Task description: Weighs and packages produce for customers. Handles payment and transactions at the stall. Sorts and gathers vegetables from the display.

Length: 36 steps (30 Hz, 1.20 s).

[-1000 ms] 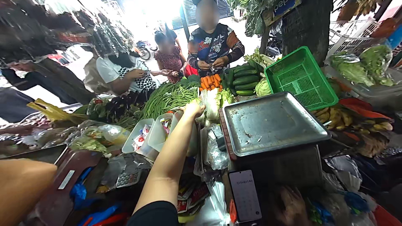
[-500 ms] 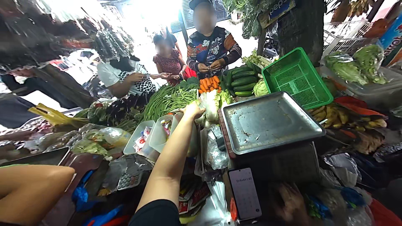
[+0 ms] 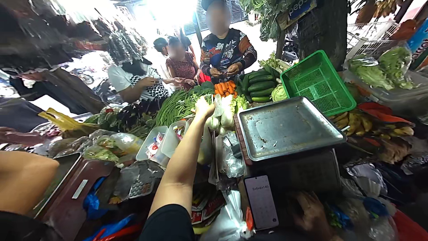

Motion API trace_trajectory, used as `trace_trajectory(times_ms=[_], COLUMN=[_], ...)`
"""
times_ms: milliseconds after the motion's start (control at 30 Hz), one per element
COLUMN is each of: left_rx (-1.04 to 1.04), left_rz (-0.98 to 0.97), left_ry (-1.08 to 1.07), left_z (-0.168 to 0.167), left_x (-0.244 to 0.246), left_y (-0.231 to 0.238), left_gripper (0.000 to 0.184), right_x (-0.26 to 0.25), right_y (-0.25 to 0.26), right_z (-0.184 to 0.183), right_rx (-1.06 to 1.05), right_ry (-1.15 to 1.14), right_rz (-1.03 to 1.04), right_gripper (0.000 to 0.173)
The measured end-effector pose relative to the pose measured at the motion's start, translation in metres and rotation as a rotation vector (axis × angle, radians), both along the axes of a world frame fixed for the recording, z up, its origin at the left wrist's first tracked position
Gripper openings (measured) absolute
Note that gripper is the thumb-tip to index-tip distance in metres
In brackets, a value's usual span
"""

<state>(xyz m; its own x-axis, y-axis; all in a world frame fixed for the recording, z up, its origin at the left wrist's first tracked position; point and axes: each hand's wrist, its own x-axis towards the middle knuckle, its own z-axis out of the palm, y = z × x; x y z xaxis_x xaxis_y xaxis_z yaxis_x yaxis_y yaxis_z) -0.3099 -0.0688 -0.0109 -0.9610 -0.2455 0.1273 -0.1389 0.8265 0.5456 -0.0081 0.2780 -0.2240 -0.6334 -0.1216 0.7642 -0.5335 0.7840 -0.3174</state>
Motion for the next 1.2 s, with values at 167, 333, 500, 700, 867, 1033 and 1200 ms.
trace_trajectory(times_ms=[167,333,500,700,867,1033,1200], left_rx=[0.656,1.364,1.680,1.761,1.765,1.944,1.943], left_rz=[-0.087,-0.128,-0.010,0.020,-0.026,0.044,-0.013], left_ry=[0.291,0.034,0.047,0.097,0.142,0.205,0.267], left_z=[0.041,0.046,0.020,0.011,0.010,0.007,-0.003], left_x=[-0.015,-0.035,-0.078,-0.116,-0.140,-0.143,-0.130], left_y=[0.035,0.084,0.106,0.111,0.114,0.111,0.098], left_gripper=[0.040,0.050,0.056,0.064,0.058,0.022,0.016], right_x=[-0.001,0.000,0.005,0.008,0.009,0.009,0.010], right_y=[0.001,0.000,0.002,0.006,0.007,0.007,0.005], right_z=[0.000,0.000,0.008,0.013,0.011,0.010,0.005], right_rx=[0.007,0.002,0.032,0.074,0.075,0.087,0.072], right_ry=[0.009,0.002,-0.062,-0.111,-0.116,-0.102,-0.068], right_rz=[0.003,-0.009,0.000,0.014,0.024,0.013,-0.010], right_gripper=[0.028,0.028,0.025,0.026,0.025,0.026,0.024])
